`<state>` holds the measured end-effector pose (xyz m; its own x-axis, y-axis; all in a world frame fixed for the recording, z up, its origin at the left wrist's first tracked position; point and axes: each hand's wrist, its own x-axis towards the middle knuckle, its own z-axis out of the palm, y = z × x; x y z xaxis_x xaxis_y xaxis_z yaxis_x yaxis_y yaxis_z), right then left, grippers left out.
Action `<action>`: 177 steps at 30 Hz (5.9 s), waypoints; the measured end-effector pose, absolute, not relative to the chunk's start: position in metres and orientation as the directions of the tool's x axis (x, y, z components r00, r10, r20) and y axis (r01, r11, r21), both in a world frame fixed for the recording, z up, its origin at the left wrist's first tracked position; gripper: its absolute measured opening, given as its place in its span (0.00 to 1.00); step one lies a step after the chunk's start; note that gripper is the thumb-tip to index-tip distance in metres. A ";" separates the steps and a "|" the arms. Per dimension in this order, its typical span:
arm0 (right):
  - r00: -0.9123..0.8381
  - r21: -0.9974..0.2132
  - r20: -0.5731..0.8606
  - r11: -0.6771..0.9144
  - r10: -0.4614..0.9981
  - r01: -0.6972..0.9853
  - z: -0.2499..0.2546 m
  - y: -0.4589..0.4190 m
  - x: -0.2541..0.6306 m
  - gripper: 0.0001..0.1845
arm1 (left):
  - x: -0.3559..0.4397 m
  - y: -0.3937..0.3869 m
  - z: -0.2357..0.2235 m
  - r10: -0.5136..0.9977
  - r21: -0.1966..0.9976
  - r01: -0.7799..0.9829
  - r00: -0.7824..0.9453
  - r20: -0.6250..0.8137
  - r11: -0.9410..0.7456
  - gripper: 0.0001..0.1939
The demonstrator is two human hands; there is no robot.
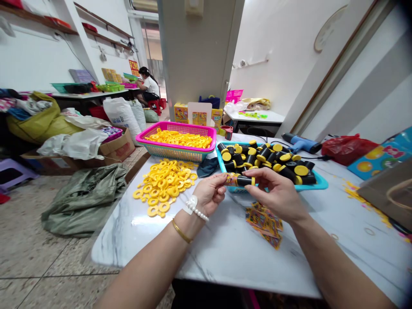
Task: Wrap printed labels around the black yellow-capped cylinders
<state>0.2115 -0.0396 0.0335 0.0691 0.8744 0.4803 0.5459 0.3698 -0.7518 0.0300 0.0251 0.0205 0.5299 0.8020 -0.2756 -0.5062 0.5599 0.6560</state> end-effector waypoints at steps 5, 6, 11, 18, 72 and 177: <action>0.011 -0.783 0.439 0.377 0.898 0.495 0.030 -0.041 0.207 0.12 | 0.032 0.021 0.017 0.887 0.773 -0.506 0.435 -0.154 0.383 0.14; -0.007 -0.810 0.408 0.365 0.913 0.459 0.029 -0.040 0.208 0.12 | 0.033 0.019 0.017 0.899 0.794 -0.499 0.420 -0.128 0.346 0.16; 0.008 -0.833 0.435 0.399 0.900 0.384 0.031 -0.038 0.218 0.15 | 0.032 0.017 0.020 0.960 0.898 -0.413 0.278 -0.035 0.152 0.22; -0.069 -0.768 0.560 0.548 0.826 0.332 0.026 -0.035 0.216 0.16 | 0.024 0.021 0.024 0.827 0.979 -0.196 0.559 0.062 0.060 0.26; -0.076 -0.925 0.379 0.377 0.922 -0.041 0.020 -0.041 0.214 0.07 | 0.034 0.012 0.015 0.762 0.942 -0.273 0.647 0.029 0.196 0.31; -0.055 -0.260 0.500 0.210 0.864 0.943 -0.045 -0.081 0.241 0.09 | 0.055 0.003 -0.018 0.841 0.952 0.291 0.535 -0.079 -0.097 0.13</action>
